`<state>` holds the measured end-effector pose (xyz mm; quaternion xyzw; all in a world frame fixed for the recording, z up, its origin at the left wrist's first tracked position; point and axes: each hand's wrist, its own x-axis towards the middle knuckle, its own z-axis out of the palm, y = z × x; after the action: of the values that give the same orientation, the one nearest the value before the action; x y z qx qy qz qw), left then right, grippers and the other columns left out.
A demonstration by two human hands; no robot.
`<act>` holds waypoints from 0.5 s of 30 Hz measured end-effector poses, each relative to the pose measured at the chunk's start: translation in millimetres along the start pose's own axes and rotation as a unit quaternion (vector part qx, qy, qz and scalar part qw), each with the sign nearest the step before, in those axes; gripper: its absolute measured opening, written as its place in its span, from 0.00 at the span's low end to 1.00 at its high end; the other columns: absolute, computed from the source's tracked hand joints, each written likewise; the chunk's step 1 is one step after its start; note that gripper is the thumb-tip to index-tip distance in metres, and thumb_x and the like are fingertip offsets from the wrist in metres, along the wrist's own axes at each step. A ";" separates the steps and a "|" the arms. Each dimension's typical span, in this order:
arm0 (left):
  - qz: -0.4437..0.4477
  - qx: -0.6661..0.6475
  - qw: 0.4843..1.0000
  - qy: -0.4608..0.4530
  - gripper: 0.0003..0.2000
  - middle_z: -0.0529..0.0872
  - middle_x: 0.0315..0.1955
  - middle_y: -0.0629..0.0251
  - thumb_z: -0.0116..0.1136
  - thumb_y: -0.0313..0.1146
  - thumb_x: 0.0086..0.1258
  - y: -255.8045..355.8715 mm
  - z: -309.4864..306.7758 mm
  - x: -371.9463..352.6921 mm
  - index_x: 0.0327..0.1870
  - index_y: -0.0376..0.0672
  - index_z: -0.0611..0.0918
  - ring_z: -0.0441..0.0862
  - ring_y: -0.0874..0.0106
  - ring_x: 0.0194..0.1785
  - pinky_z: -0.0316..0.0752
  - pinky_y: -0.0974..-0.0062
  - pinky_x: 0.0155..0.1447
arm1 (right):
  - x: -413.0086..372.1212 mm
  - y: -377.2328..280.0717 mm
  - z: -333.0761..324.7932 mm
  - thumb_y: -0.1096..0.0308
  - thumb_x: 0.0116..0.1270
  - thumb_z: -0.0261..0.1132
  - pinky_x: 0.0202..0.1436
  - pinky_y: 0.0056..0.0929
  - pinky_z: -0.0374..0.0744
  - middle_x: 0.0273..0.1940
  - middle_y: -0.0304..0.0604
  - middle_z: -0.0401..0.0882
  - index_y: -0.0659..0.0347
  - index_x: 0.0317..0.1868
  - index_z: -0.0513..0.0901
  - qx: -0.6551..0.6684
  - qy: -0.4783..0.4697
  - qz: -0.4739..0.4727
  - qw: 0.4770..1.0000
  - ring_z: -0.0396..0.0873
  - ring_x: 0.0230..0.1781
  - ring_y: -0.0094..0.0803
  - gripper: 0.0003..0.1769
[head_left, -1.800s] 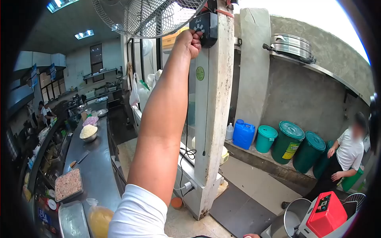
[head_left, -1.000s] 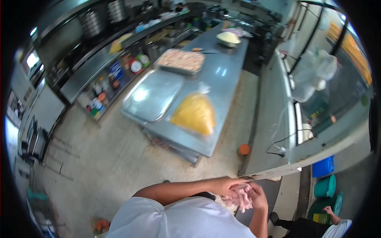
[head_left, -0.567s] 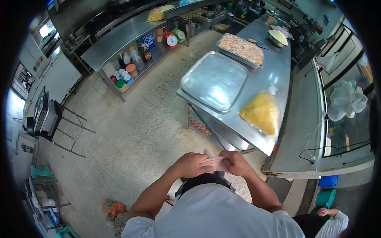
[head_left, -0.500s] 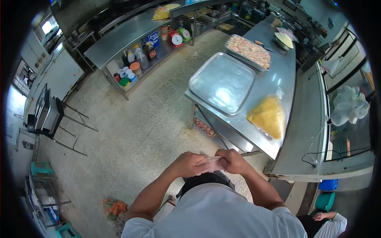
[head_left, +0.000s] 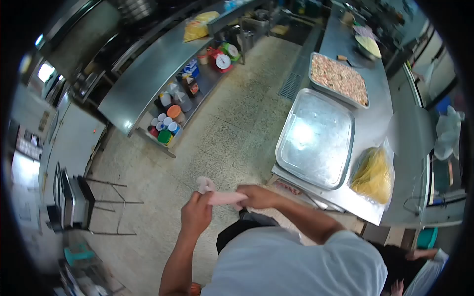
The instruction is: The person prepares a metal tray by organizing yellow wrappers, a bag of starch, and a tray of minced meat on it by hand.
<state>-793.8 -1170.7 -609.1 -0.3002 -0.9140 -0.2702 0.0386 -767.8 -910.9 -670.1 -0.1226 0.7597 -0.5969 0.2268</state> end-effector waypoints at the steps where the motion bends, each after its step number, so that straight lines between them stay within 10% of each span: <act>1: -0.013 -0.039 0.999 0.010 0.14 0.82 0.41 0.57 0.63 0.20 0.66 -16.1 -10.2 12.6 0.52 0.42 0.86 0.86 0.56 0.38 0.83 0.65 0.42 | 24.6 -16.5 -16.0 0.69 0.67 0.67 0.53 0.33 0.79 0.45 0.47 0.85 0.64 0.49 0.83 0.006 0.009 -0.037 0.999 0.84 0.48 0.34 0.13; 10: -0.107 -0.445 0.882 0.113 0.06 0.79 0.41 0.67 0.54 0.23 0.80 -139.2 15.2 210.7 0.53 0.36 0.76 0.78 0.77 0.44 0.77 0.76 0.50 | 191.4 -82.8 -94.8 0.75 0.67 0.58 0.53 0.28 0.77 0.47 0.36 0.80 0.61 0.59 0.78 0.302 0.089 -0.063 0.947 0.77 0.48 0.22 0.19; 15: -0.081 -0.691 0.718 -0.032 0.13 0.78 0.54 0.64 0.55 0.34 0.82 -156.1 60.1 325.0 0.61 0.40 0.72 0.78 0.73 0.56 0.78 0.71 0.59 | 240.5 -88.9 -154.9 0.72 0.64 0.61 0.52 0.27 0.77 0.45 0.35 0.80 0.63 0.56 0.81 0.310 0.142 -0.040 0.939 0.76 0.47 0.21 0.18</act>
<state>-1142.7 -1073.2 -658.1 -0.1766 -0.4950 -0.8189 -0.2305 -1059.8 -911.8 -603.6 0.0097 0.5561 -0.8224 0.1197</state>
